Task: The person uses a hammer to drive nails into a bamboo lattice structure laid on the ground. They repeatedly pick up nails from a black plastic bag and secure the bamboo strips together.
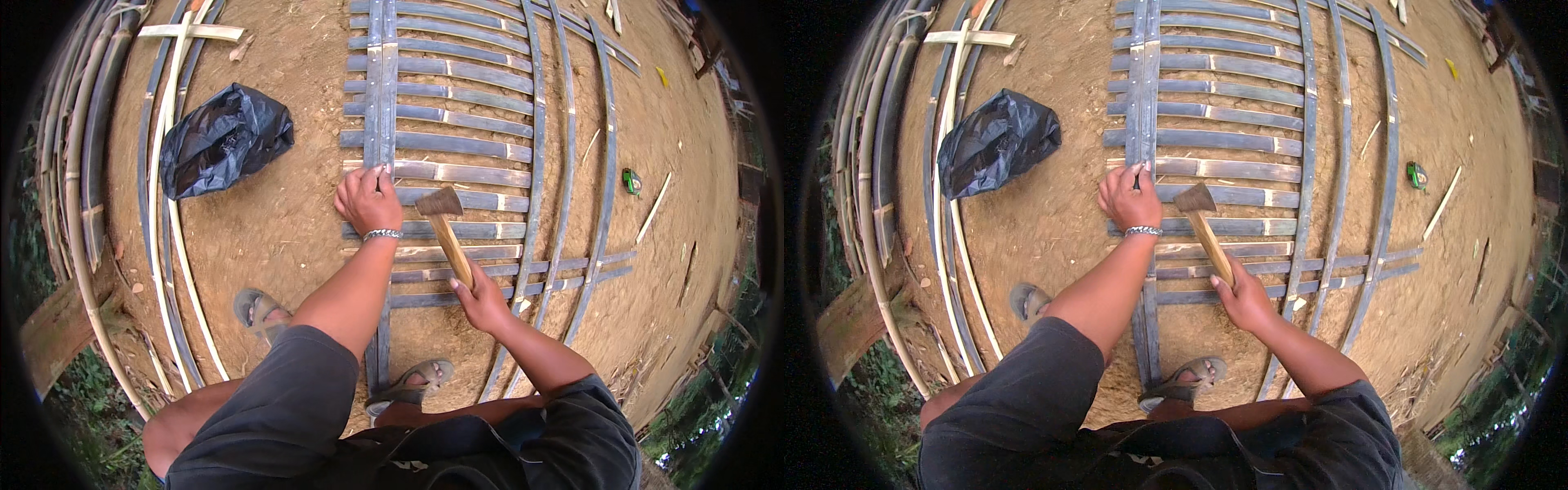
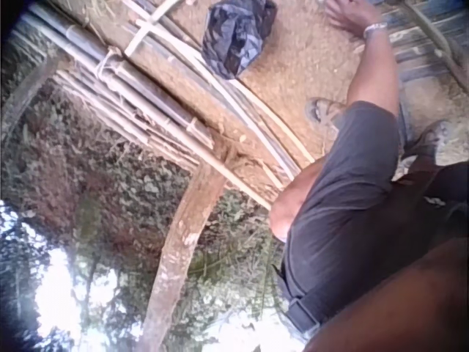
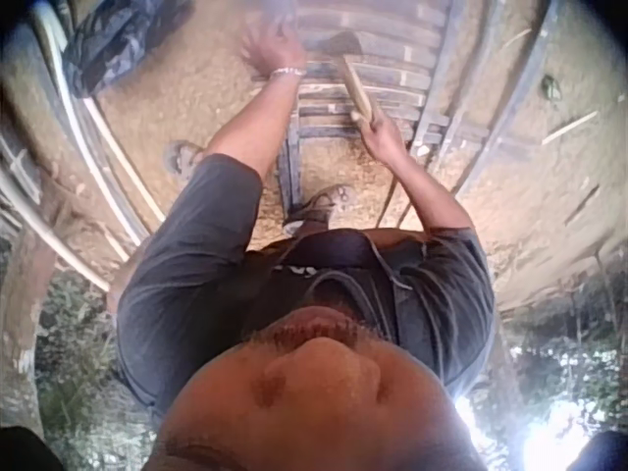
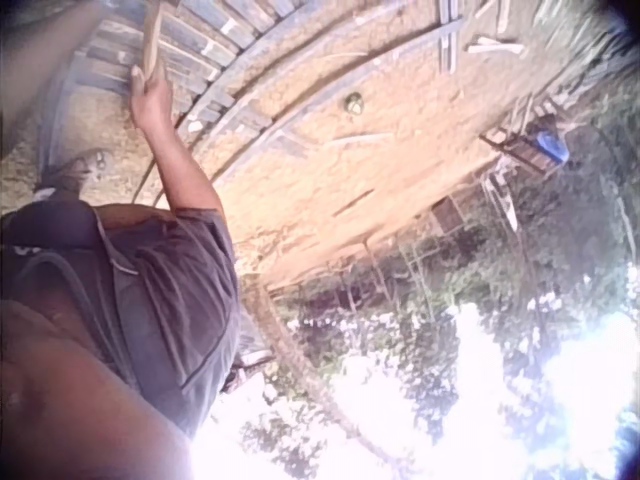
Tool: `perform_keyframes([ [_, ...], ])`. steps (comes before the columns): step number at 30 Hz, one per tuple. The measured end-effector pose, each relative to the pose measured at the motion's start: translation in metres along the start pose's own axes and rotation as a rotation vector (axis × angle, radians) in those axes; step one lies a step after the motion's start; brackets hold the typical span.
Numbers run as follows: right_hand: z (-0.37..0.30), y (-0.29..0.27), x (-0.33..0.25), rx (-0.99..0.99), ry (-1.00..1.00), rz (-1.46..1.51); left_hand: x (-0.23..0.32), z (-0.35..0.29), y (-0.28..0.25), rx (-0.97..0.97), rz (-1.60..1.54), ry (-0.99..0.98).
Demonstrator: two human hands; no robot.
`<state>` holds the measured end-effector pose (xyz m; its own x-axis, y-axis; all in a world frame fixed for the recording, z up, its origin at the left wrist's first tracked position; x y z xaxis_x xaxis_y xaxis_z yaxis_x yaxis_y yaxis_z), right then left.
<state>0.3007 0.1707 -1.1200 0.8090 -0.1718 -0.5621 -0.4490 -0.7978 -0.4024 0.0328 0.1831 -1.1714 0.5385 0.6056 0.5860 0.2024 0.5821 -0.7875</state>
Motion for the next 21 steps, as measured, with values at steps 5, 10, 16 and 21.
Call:
perform_keyframes([
  [5, 0.025, -0.004, -0.045, 0.09, -0.043, 0.015, 0.001, -0.001, -0.002, 0.011, 0.017, 0.021],
  [10, 0.04, -0.004, -0.05, 0.146, -0.144, -0.025, 0.002, 0.0, -0.001, -0.01, 0.001, 0.022],
  [16, 0.047, -0.004, -0.061, 0.139, -0.129, -0.098, 0.003, -0.001, -0.002, 0.002, 0.022, 0.039],
  [21, 0.051, -0.01, -0.082, 0.2, -0.267, -0.212, 0.002, -0.001, -0.001, 0.004, 0.007, 0.047],
])
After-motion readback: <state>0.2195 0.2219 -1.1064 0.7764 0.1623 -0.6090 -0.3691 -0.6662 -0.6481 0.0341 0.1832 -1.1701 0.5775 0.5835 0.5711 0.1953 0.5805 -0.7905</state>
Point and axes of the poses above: each hand's wrist, its own z-axis towards the middle knuckle, its own y-axis out of the palm, x = y × z, the point moved 7 cm from there along z, towards the middle knuckle, and after that the axes turned 4 degrees about y, right-handed, at the moved point
